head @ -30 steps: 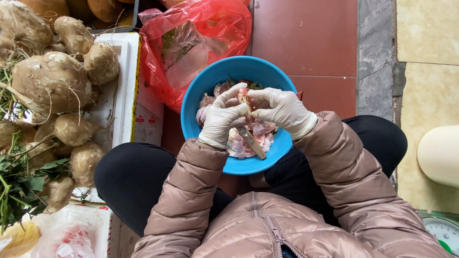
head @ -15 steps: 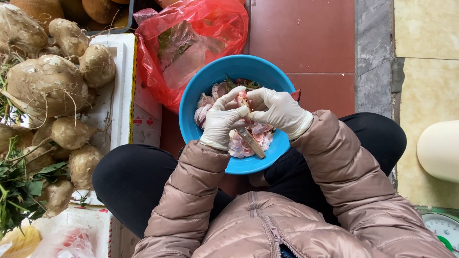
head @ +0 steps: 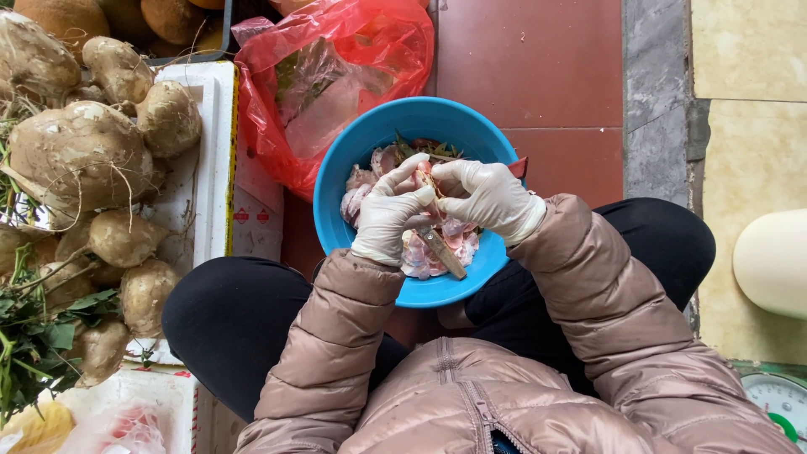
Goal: A person sitting on the floor uses a knife to trim and peel pieces of meat into a blue bowl.
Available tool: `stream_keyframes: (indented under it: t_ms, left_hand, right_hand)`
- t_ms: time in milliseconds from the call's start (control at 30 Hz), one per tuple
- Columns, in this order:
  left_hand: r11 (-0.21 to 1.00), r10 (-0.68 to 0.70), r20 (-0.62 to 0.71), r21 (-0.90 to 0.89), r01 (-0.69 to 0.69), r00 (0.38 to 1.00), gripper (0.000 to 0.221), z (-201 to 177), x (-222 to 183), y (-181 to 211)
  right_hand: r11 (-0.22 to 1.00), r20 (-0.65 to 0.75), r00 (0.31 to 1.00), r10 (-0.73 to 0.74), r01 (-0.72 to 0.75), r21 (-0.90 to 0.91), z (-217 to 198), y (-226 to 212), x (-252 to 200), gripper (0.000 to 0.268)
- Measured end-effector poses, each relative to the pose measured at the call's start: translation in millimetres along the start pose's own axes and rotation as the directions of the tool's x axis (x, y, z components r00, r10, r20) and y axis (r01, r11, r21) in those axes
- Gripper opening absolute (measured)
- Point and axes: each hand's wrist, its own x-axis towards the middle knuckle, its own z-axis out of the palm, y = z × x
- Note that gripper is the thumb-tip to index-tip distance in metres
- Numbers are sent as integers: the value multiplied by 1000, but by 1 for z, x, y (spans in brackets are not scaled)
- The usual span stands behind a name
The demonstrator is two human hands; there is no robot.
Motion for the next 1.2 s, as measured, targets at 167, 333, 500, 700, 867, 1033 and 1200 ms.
stream_keyframes:
  t_ms: [167,333,500,700,867,1033,1200]
  left_hand:
    - [1000,0,3,1,0,1000,56,1,-1,2]
    - [1000,-3,-2,-5,3,1000,56,1,-1,0]
    - [999,-4,-19,40,4,1000,51,11,-9,7]
    - [996,-3,-120,83,13,993,58,22,-11,13]
    - [997,-8,-154,75,19,988,64,28,-12,16]
    - [998,-17,-131,58,24,991,60,27,-15,21]
    - [999,-5,-84,39,9,996,59,30,-16,22]
  right_hand:
    - [1000,11,1000,-7,7,-9,-4,-8,-3,55]
    - [999,2,1000,-26,26,-38,-4,4,0,56]
    - [994,-60,996,-61,55,-90,-3,12,5,50]
    - [975,-182,975,-125,86,-207,8,8,1,39]
    - [959,-237,951,-200,140,-247,7,14,7,32]
    - [980,-200,967,-157,128,-149,5,12,7,42]
    - [897,-213,904,-371,289,-335,5,1,-1,46]
